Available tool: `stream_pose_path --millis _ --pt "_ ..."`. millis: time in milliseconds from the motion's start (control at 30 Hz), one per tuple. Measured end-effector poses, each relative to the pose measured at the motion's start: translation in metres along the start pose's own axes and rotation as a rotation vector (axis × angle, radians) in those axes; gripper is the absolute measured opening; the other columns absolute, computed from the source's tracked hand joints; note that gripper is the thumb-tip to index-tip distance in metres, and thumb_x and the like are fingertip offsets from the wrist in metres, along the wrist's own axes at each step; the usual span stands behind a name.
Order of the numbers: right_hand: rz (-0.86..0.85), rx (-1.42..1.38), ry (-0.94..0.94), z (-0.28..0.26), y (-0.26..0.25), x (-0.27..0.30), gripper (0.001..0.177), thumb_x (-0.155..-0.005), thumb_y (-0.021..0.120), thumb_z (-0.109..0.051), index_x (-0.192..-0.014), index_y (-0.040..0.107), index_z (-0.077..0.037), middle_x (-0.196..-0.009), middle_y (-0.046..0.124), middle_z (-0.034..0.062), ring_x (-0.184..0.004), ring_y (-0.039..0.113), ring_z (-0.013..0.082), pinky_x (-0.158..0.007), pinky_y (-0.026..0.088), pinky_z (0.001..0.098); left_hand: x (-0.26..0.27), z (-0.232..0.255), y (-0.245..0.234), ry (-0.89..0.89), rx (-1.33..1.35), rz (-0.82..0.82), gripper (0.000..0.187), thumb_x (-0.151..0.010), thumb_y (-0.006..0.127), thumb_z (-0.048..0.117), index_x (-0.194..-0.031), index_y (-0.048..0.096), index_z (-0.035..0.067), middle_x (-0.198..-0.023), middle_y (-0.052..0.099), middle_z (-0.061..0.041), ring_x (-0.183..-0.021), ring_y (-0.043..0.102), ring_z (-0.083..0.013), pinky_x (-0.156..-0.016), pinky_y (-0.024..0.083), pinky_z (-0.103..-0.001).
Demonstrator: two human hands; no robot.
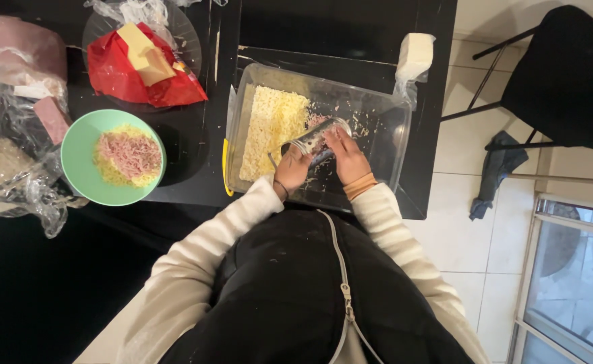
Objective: Grating a piece of ham into a container using a handheld grater.
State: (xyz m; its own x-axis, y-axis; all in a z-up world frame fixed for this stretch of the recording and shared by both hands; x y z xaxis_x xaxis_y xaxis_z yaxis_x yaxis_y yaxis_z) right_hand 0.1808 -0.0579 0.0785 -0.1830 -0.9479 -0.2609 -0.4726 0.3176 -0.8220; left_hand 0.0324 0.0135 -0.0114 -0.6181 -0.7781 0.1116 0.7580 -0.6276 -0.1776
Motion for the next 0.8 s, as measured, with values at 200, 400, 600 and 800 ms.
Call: stream_pose_path --millis 200,400,600,800 --pt "-0.053 0.052 0.032 0.016 0.006 -0.004 0.044 -0.098 0.056 -0.001 -0.14 0.06 -0.013 -0.141 0.06 0.0227 -0.12 0.064 0.0408 -0.1 0.055 0.0425 0.002 0.008 -0.003 -0.113 0.103 -0.028 0.038 -0.099 0.054 0.01 -0.137 0.058 0.005 -0.126 0.072 -0.014 -0.117 0.067 -0.0284 -0.101 0.049 -0.036" --pt "-0.059 0.099 0.08 0.038 0.02 0.002 0.054 -0.094 0.051 0.006 -0.144 0.058 -0.013 -0.143 0.058 0.0254 -0.123 0.061 0.0432 -0.103 0.053 0.0429 0.001 0.018 -0.004 0.042 0.163 -0.021 0.039 -0.101 0.053 0.008 -0.139 0.055 0.003 -0.131 0.068 -0.013 -0.122 0.063 -0.0262 -0.105 0.046 -0.034" --pt "0.058 0.068 0.235 0.086 0.036 0.01 0.049 -0.097 0.051 0.008 -0.144 0.056 -0.007 -0.143 0.057 0.0294 -0.122 0.062 0.0441 -0.103 0.054 0.0423 -0.001 0.012 -0.011 -0.178 -0.012 0.028 0.031 -0.096 0.062 0.014 -0.125 0.065 0.002 -0.117 0.075 -0.017 -0.111 0.071 -0.0325 -0.095 0.052 -0.038" --pt "0.144 -0.25 0.064 0.017 -0.013 -0.003 0.041 -0.098 0.059 0.007 -0.136 0.065 -0.01 -0.137 0.064 0.0234 -0.128 0.064 0.039 -0.106 0.057 0.039 -0.004 0.053 -0.019 -0.096 -0.013 -0.029 0.028 -0.099 0.062 0.015 -0.125 0.068 0.004 -0.113 0.075 -0.017 -0.107 0.071 -0.0322 -0.092 0.053 -0.038"
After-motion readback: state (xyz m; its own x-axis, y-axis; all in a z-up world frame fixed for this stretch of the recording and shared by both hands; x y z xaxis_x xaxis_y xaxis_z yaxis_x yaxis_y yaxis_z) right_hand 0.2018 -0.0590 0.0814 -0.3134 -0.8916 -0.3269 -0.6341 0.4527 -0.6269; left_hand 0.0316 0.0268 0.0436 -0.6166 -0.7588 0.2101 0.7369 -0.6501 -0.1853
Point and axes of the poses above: each hand's wrist, its own x-axis away from the middle knuckle, its own y-axis out of the palm, z = x × y, the point moved 4 cm from there along -x, towards the middle knuckle
